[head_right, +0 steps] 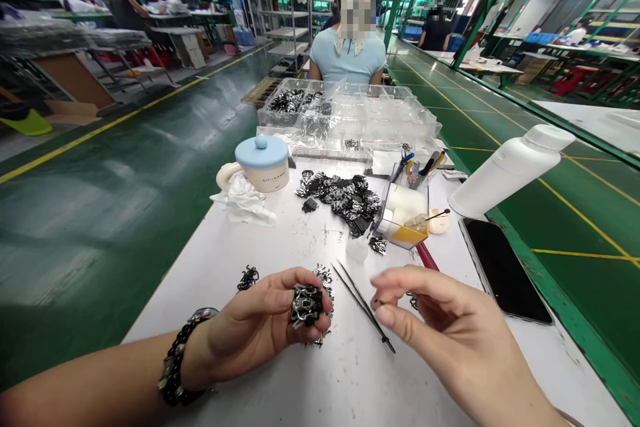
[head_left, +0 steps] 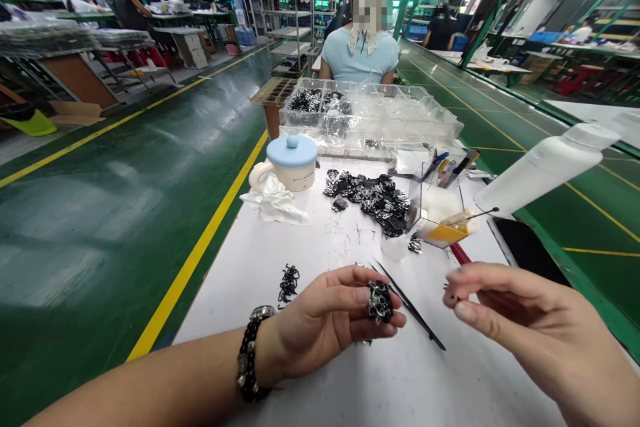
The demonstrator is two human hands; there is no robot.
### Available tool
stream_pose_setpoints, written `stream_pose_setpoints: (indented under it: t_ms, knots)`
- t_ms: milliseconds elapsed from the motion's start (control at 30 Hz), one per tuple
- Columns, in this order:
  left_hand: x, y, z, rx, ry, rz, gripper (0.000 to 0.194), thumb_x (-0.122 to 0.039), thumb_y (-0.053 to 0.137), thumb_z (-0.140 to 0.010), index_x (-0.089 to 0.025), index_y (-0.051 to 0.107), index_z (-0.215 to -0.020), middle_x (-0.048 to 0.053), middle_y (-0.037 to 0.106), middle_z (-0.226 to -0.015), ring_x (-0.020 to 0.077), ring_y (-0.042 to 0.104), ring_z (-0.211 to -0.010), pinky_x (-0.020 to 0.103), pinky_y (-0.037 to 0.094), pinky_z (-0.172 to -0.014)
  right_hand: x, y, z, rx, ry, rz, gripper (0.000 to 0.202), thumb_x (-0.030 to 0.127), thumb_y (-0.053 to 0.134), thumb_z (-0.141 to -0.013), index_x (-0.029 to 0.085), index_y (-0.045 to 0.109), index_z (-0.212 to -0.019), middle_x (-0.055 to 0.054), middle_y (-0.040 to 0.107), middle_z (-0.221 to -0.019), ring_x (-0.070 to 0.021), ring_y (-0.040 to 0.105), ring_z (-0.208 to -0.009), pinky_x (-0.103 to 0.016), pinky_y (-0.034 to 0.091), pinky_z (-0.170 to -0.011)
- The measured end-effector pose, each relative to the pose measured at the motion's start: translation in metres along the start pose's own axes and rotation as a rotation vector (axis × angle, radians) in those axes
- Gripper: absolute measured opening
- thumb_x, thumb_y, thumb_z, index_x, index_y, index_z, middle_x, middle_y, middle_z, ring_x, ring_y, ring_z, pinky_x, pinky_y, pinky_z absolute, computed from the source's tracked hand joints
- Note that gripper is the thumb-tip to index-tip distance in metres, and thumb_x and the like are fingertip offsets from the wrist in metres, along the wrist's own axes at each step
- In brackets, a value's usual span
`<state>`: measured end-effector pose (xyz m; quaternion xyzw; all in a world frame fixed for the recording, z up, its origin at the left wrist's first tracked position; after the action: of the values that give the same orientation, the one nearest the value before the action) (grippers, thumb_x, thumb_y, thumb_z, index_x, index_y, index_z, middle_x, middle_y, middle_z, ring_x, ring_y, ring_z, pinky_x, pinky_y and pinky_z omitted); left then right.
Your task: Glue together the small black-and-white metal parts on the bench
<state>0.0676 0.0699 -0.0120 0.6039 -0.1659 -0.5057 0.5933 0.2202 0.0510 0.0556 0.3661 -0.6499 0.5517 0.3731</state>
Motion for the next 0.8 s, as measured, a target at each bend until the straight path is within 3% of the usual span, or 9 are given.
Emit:
stream_pose_setpoints:
  t_ms: [100, 200, 500, 633, 700, 800]
  knots:
    - [-0.001, 0.0, 0.0, -0.004, 0.005, -0.004, 0.024, -0.017, 0.074, -0.071, -0.01, 0.067, -0.093, 0.011, 0.071, -0.089, 0.0188, 0.07, -0.082, 0.026, 0.054, -0.075, 0.015, 0.027, -0.007, 0.127, -0.008, -0.166, 0.019, 0.031, 0.073, -0.075, 0.036, 0.071, -0.093, 0.003, 0.067, -0.076, -0.0088, 0.063, -0.069, -0.011, 0.052, -0.06]
    - [-0.001, 0.0, -0.001, -0.008, 0.005, -0.001, 0.025, -0.017, 0.074, -0.071, -0.01, 0.067, -0.093, 0.01, 0.071, -0.089, 0.0185, 0.07, -0.081, 0.025, 0.054, -0.074, 0.014, 0.046, -0.014, 0.185, 0.039, -0.26, 0.006, 0.03, 0.074, -0.075, 0.033, 0.071, -0.08, 0.003, 0.067, -0.076, -0.0072, 0.062, -0.069, -0.01, 0.051, -0.061]
    - [-0.004, -0.007, -0.002, -0.056, 0.009, -0.005, 0.022, -0.017, 0.074, -0.071, -0.01, 0.068, -0.092, 0.01, 0.072, -0.087, 0.0181, 0.07, -0.08, 0.024, 0.056, -0.074, -0.013, 0.049, -0.019, 0.102, 0.16, -0.53, 0.01, 0.022, 0.077, -0.071, 0.025, 0.07, -0.078, -0.002, 0.07, -0.085, -0.0116, 0.065, -0.078, -0.017, 0.054, -0.07]
    - [-0.003, -0.006, 0.0, -0.115, -0.002, -0.037, 0.019, -0.016, 0.075, -0.071, -0.013, 0.071, -0.09, 0.008, 0.074, -0.087, 0.0175, 0.07, -0.08, 0.023, 0.057, -0.075, -0.008, 0.056, -0.02, 0.132, 0.193, -0.649, 0.015, 0.014, 0.08, -0.064, 0.022, 0.07, -0.071, 0.003, 0.065, -0.067, -0.0041, 0.053, -0.06, -0.011, 0.042, -0.054]
    - [-0.002, -0.014, 0.002, -0.169, -0.019, -0.046, 0.019, -0.018, 0.075, -0.072, -0.015, 0.073, -0.09, 0.008, 0.075, -0.087, 0.0179, 0.071, -0.08, 0.024, 0.058, -0.077, -0.008, 0.058, -0.023, 0.133, 0.202, -0.656, 0.018, 0.017, 0.084, -0.058, 0.019, 0.07, -0.069, 0.002, 0.065, -0.066, -0.0051, 0.053, -0.059, -0.015, 0.042, -0.054]
    - [-0.006, -0.044, 0.002, -0.322, -0.025, -0.047, 0.02, -0.01, 0.076, -0.068, -0.02, 0.075, -0.086, 0.004, 0.076, -0.087, 0.0196, 0.072, -0.08, 0.023, 0.06, -0.073, -0.012, 0.055, -0.029, 0.119, 0.202, -0.677, 0.024, 0.027, 0.085, -0.055, 0.017, 0.069, -0.069, 0.001, 0.064, -0.068, -0.0072, 0.054, -0.063, -0.019, 0.043, -0.06]
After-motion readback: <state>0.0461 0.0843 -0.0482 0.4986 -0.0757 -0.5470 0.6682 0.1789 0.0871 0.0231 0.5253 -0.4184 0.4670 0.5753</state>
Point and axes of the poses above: each hand's wrist, its own z-axis away from the middle knuckle, its own y-axis out of the palm, x = y × z, the point moved 10 cm from there along -z, towards the middle knuckle
